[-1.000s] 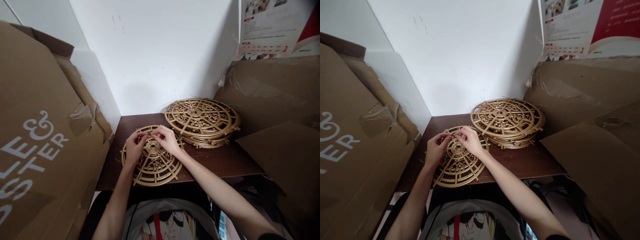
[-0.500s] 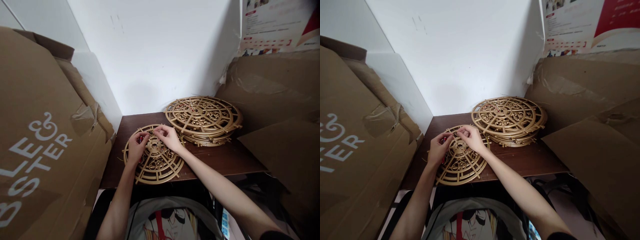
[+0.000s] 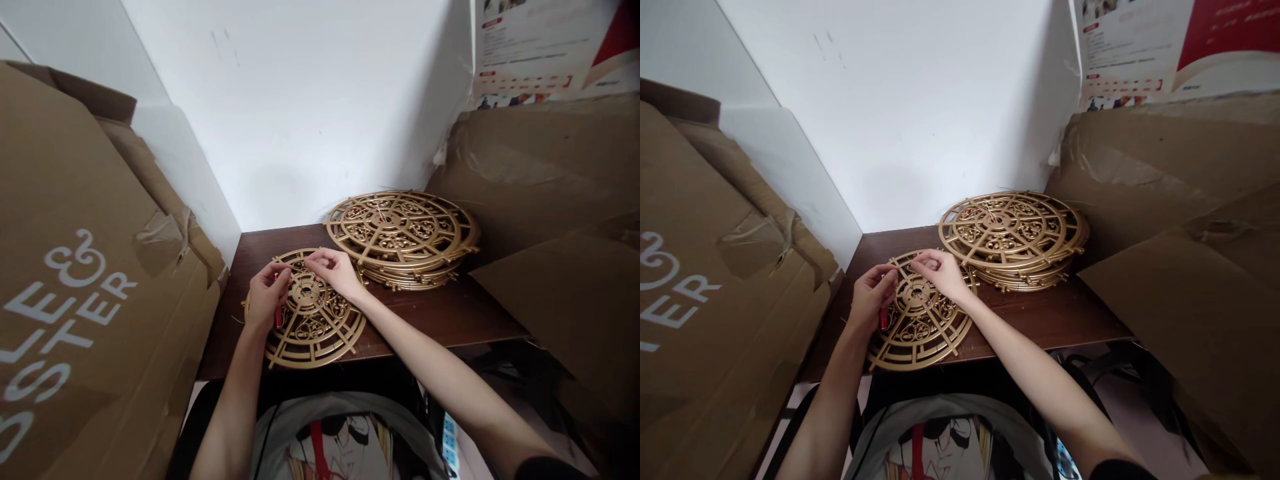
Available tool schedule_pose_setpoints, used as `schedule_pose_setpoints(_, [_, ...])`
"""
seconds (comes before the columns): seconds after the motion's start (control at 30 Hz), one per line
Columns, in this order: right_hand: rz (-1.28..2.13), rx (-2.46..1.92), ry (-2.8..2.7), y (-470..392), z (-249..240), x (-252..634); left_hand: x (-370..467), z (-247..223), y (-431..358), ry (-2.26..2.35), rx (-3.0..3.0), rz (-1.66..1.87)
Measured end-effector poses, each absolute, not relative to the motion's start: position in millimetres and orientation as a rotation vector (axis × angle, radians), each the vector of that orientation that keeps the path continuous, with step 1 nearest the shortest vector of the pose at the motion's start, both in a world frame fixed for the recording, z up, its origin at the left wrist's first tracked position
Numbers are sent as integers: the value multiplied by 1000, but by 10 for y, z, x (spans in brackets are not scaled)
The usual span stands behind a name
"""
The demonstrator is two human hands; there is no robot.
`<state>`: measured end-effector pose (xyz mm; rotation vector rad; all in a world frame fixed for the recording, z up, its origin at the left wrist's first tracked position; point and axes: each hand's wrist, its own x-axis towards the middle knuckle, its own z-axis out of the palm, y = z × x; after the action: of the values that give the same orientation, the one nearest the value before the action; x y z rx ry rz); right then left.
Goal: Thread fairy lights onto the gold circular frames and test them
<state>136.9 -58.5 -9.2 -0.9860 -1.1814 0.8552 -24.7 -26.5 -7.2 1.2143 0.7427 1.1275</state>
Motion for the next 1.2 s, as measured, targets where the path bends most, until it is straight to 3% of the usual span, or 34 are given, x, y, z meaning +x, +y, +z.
schedule_pose_setpoints(1.0, [753, -1038, -1303, -622, -135, 1310, -219, -69, -295, 806, 1377, 1166])
schedule_pose_setpoints(1.2, [759, -1022, -1207, -622, -114, 1306, -209, -111, -248, 585, 1332, 1161])
